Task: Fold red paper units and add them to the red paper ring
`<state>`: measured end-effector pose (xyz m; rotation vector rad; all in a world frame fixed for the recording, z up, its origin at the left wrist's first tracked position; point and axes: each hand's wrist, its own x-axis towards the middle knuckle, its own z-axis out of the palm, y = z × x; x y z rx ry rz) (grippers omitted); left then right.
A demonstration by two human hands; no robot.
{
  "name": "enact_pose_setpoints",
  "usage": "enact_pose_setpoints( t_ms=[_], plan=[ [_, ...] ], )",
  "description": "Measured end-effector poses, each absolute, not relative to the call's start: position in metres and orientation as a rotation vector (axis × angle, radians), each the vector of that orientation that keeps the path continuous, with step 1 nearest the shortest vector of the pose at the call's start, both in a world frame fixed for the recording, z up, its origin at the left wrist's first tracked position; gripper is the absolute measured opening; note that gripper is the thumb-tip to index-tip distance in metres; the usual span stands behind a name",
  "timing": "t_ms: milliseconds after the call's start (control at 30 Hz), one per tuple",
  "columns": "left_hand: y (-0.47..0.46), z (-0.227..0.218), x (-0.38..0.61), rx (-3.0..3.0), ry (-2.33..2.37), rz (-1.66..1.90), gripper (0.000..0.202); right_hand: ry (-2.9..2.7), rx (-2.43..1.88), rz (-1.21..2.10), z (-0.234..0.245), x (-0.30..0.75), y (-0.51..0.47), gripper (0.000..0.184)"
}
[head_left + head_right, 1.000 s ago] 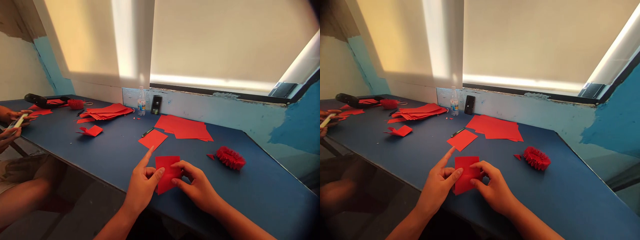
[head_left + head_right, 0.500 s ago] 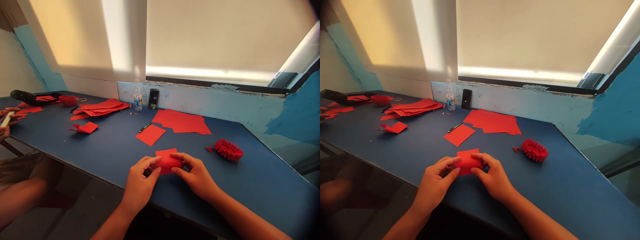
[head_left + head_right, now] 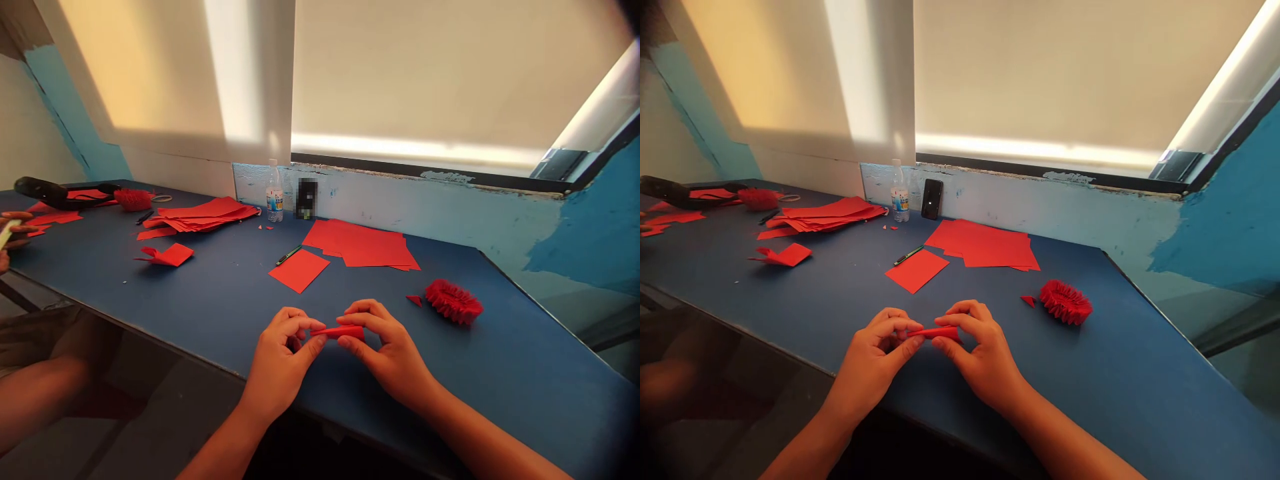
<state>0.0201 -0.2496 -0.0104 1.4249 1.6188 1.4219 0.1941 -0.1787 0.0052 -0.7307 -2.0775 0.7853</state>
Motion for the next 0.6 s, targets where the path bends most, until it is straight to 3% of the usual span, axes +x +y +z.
enact_pose_setpoints(
  t_ms=[233, 600],
  plan=[
    [-0.250, -0.007, 0.021, 1.448, 1.618, 1.368, 0.017, -2.041, -0.826, 0.878, 0.005, 0.192, -0.180, 0.002],
    [-0.253, 0.001, 0.023, 1.475, 1.574, 1.304, 0.020, -2.105, -0.790, 0.947, 0.011, 0.189, -0.185, 0.009]
  ],
)
